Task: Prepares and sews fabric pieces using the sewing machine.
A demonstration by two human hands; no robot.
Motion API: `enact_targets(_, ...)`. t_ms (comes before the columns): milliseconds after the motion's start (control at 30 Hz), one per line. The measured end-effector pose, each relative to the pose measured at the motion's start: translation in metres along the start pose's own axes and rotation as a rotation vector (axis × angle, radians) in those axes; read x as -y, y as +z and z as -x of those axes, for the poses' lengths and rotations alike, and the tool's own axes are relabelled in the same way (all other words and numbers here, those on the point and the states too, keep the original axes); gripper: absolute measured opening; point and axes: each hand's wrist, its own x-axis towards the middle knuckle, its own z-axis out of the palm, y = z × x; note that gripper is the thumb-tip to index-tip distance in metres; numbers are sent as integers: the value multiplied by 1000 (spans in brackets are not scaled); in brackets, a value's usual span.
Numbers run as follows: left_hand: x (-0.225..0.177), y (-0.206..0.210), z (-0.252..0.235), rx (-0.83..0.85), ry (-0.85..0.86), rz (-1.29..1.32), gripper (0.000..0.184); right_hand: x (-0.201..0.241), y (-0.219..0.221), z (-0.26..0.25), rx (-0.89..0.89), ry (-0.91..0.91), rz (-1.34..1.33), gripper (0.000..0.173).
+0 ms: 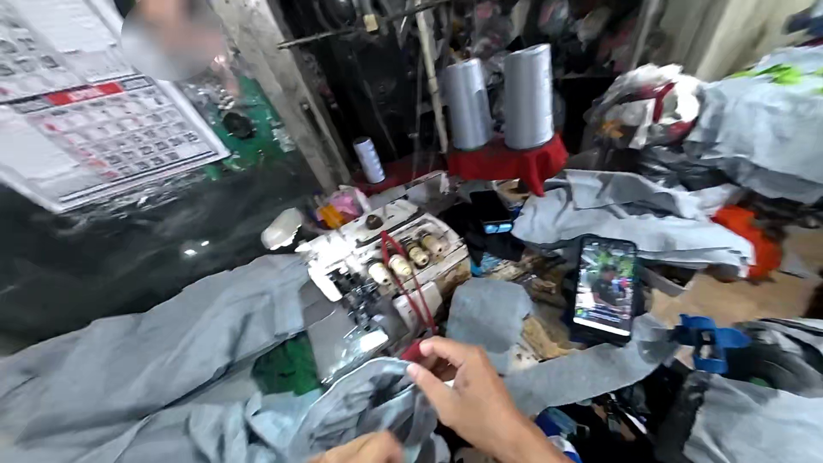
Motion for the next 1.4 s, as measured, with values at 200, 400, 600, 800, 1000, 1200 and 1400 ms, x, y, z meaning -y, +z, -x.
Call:
enact_targets(200,-13,-13,1,-355,76,-101,20,-16,13,14,-46,-316,199,11)
enact_targets(400,14,10,-20,-573,68,-149,30,-22,10,22,-10,-472,263,8)
enact_targets(600,26,23,-8,-602,33,-15,25,-28,8,28,-1,-493,270,5)
enact_targets(800,34,29,-16,-637,50,-65,26,-29,10,28,21,-513,280,6)
enact_targets(1000,22,20,-16,-583,12,-67,25,-10,1,27,65,-452,283,10)
enact_targets(1200,21,13,-21,-582,-24,-115,22,-9,-9,34,99,-405,252,14)
enact_targets(1400,18,-20,-4,-531,-16,-118,24,-29,-31,48,314,-344,489,22)
